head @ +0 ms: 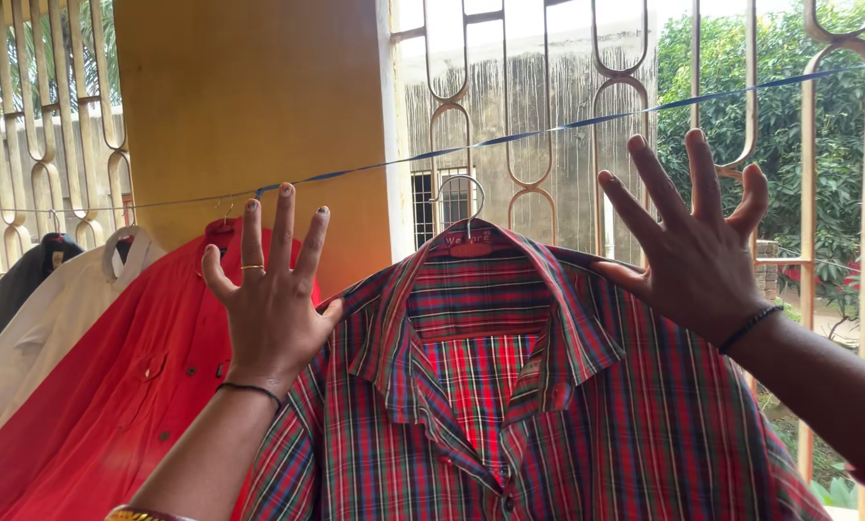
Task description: The person buttons a plaid shirt that is already on a hanger. They fasten the pocket flaps, then button the front placket from bottom to top, and finally button the collar. The shirt remains on the hanger throughout.
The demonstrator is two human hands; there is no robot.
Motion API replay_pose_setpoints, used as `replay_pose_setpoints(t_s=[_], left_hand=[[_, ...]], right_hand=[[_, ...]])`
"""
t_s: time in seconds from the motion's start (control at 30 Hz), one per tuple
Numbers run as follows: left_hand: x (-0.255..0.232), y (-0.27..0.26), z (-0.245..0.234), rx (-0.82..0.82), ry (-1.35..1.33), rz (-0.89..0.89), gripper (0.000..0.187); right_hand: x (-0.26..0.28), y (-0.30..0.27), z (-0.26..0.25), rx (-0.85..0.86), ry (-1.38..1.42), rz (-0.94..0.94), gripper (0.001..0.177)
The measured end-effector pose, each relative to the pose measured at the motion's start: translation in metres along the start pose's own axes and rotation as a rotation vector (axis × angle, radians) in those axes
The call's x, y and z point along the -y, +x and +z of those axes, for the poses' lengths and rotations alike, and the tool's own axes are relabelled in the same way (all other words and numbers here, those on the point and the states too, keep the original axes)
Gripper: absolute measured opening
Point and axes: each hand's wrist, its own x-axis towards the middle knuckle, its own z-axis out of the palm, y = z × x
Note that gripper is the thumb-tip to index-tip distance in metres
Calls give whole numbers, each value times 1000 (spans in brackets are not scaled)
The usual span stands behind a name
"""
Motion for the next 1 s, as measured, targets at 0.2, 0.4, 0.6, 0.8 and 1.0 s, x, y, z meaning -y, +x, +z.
replay_pose_setpoints(t_s=[0.2,0.4,0.6,0.8,1.0], left_hand=[[21,16,25,-39,-37,33,116],[46,38,51,-53,-17,30,109],[68,53,82,-62,20,31,98],[73,60,116,-131,-3,71,20],[77,66,147,-138,62,45,5]], right_hand=[[10,22,21,19,-64,24,97],[30,49,50,81,-231,27,73],[55,66,75,69,-294,22,61],[74,84,99,166,-329,42,20],[85,98,120,150,-325,28,20]])
